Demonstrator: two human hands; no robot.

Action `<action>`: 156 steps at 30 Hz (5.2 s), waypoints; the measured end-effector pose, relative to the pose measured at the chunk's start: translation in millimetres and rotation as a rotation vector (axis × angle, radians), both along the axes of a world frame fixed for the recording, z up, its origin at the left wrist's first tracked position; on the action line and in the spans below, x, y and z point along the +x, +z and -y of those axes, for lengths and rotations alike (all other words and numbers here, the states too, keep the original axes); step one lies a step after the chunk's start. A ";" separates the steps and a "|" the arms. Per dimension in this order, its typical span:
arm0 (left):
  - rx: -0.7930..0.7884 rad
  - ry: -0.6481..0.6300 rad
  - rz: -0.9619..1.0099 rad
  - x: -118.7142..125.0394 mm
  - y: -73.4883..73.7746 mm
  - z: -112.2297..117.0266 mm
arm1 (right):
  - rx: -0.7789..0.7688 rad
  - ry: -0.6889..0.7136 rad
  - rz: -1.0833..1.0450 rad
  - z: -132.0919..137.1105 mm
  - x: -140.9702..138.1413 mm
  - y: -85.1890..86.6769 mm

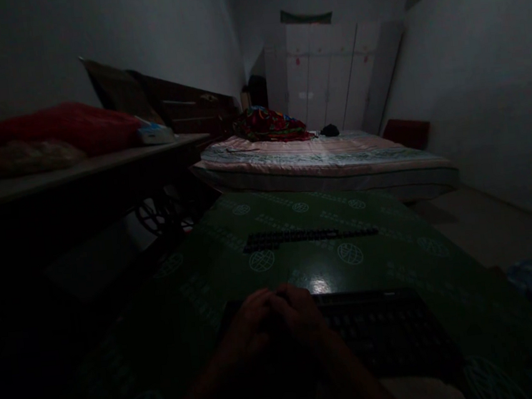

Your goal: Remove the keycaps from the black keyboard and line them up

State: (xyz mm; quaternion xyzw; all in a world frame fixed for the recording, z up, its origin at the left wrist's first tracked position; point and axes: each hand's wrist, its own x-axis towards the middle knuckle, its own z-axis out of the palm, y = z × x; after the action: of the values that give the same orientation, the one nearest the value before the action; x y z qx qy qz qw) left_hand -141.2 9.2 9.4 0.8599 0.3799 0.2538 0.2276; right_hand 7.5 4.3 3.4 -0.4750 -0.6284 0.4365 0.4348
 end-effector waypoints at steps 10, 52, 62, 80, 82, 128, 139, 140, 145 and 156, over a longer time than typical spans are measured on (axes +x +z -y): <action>-0.068 0.089 -0.026 3.8 -0.6 -3.0 | -0.073 0.013 -0.109 -0.6 -1.5 -0.7; -0.084 0.054 -0.019 -11.0 7.7 10.0 | 0.036 -0.005 -0.171 3.6 3.6 12.1; -0.469 0.225 0.232 -6.8 19.8 14.3 | 0.034 0.008 -0.299 4.9 2.5 14.5; -0.571 0.520 0.571 -7.9 21.5 12.0 | 0.432 -0.295 0.288 4.6 16.4 14.1; -0.607 0.531 0.632 -7.7 22.6 12.0 | 0.529 -0.259 0.389 3.9 16.6 13.3; -0.321 0.792 0.626 -24.3 7.2 -3.6 | 0.210 -0.186 0.529 -149.3 35.0 -25.4; -0.308 0.798 0.562 -24.2 8.9 -2.4 | 0.125 -0.114 0.755 -161.3 31.5 -25.7; -0.306 0.796 0.561 -24.0 8.6 -2.6 | 0.115 -0.113 0.771 -161.9 31.3 -25.2; -0.283 0.787 0.545 -23.4 7.1 -3.5 | 0.099 -0.108 0.827 -163.7 30.3 -23.4; -0.274 0.775 0.530 -23.6 6.2 -2.9 | 0.113 -0.122 0.867 -164.2 30.0 -25.1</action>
State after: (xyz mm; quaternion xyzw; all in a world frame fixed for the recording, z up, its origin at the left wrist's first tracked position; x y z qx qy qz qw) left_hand -164.8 12.1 15.6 0.5230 0.6310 0.4777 0.3165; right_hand 37.5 168.6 -21.7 -0.6260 -0.7462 0.1353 0.1814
